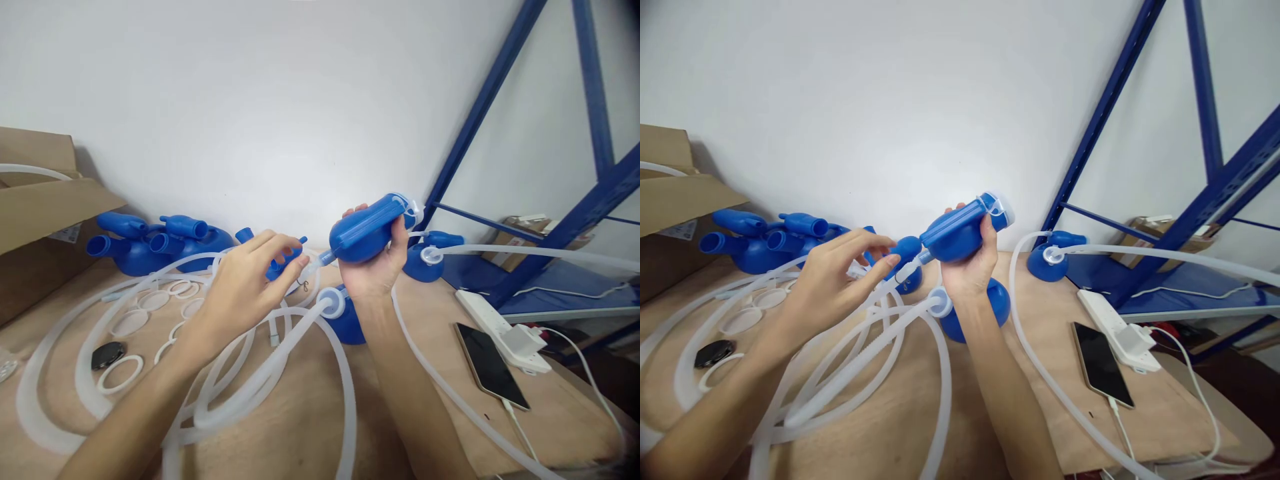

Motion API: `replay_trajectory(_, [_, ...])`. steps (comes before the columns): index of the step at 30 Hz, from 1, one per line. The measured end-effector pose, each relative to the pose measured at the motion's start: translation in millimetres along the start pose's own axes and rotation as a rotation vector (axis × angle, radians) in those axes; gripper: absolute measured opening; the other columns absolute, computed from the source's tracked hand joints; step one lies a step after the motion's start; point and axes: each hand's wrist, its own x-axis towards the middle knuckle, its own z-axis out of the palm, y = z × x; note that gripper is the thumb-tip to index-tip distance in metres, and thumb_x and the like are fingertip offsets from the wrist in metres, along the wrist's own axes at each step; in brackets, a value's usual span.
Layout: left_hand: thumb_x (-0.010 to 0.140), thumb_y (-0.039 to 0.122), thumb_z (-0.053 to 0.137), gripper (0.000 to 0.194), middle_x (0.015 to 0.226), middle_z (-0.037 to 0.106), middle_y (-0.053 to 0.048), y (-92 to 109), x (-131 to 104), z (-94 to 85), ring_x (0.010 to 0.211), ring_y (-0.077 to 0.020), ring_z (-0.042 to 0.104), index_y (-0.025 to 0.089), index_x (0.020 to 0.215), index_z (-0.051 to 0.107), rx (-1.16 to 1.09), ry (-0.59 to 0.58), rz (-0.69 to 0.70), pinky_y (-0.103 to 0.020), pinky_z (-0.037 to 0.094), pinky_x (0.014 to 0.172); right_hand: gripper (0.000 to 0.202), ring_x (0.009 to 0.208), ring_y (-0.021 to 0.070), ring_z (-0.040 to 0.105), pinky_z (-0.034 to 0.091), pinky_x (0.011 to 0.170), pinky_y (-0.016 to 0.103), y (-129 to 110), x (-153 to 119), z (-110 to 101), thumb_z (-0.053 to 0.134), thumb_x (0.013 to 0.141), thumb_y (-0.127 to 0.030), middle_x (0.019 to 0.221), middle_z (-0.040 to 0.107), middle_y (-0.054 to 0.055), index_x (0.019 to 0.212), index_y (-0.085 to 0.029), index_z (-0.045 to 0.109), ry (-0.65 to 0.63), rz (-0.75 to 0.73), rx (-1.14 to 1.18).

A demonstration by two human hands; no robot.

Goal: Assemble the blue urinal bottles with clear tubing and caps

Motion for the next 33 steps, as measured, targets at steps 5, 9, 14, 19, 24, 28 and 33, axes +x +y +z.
replay_trajectory(5, [0.097,0.059,0.059,0.043,0.096,0.072,-0.004,1.3,-0.2,-1.8,0.083,-0.0215,0.065,0.019,0.106,0.073,-0.09,-0.445,-0.132,-0.031,0.046,0.071,0.028,0.091,0.0139,0.072,0.062,0.079,0.03,-5.1,0.3,3.0,0.071,0.085,-0.052,0.097,0.072,-0.004,0.095,-0.026,0.07,-0.024,0.05,0.046])
replay_trajectory(9, [0.097,0.058,0.061,0.042,0.086,0.071,-0.002,-6.7,8.3,2.0,0.079,-0.0186,0.066,0.018,0.098,0.072,-0.465,-0.748,-0.241,-0.028,0.048,0.069,0.027,0.092,0.0149,0.071,0.062,0.077,0.031,-7.4,2.5,3.0,0.068,0.087,-0.053,0.097,0.071,-0.003,0.096,-0.027,0.068,0.028,0.097,0.061])
replay_trajectory(14, [0.088,0.054,0.075,0.042,0.082,0.074,-0.005,-16.1,11.7,4.3,0.072,-0.0158,0.068,0.014,0.095,0.071,-0.925,-0.82,-0.445,-0.028,0.055,0.073,0.032,0.093,0.0158,0.07,0.062,0.078,0.032,-11.1,6.7,-1.9,0.071,0.085,-0.052,0.098,0.071,-0.002,0.102,-0.026,0.065,-0.047,0.15,0.124])
replay_trajectory(19, [0.083,0.054,0.081,0.045,0.079,0.068,-0.004,-36.6,10.3,11.3,0.067,-0.0126,0.064,0.012,0.097,0.077,-1.173,-0.933,-0.505,-0.022,0.056,0.059,0.036,0.096,0.0181,0.068,0.06,0.082,0.036,-14.0,5.1,-4.4,0.071,0.084,-0.049,0.101,0.072,0.0,0.111,-0.027,0.062,-0.138,0.256,0.252])
replay_trajectory(24, [0.084,0.05,0.081,0.039,0.082,0.068,-0.006,-45.4,9.7,13.3,0.069,-0.0135,0.066,0.012,0.088,0.077,-1.185,-1.019,-0.455,-0.022,0.06,0.059,0.039,0.096,0.0182,0.067,0.059,0.08,0.036,-13.8,2.1,-2.1,0.068,0.086,-0.049,0.102,0.072,0.001,0.117,-0.026,0.06,-0.135,0.286,0.311])
replay_trajectory(28, [0.088,0.049,0.079,0.038,0.111,0.073,-0.013,-39.6,6.2,13.9,0.082,-0.0163,0.07,0.015,0.103,0.074,-1.252,-1.12,-0.355,-0.018,0.055,0.053,0.038,0.096,0.0192,0.068,0.059,0.081,0.038,-13.5,1.8,-0.9,0.068,0.085,-0.051,0.102,0.072,0.001,0.115,-0.027,0.062,-0.134,0.247,0.268])
replay_trajectory(33, [0.09,0.05,0.076,0.06,0.104,0.076,-0.013,-32.9,2.1,20.8,0.069,-0.0141,0.069,0.02,0.141,0.062,-1.31,-1.29,-0.274,-0.016,0.044,0.044,0.038,0.096,0.0184,0.069,0.06,0.08,0.036,-12.9,2.6,-2.4,0.068,0.086,-0.05,0.103,0.072,0.001,0.115,-0.027,0.061,-0.154,0.245,0.27])
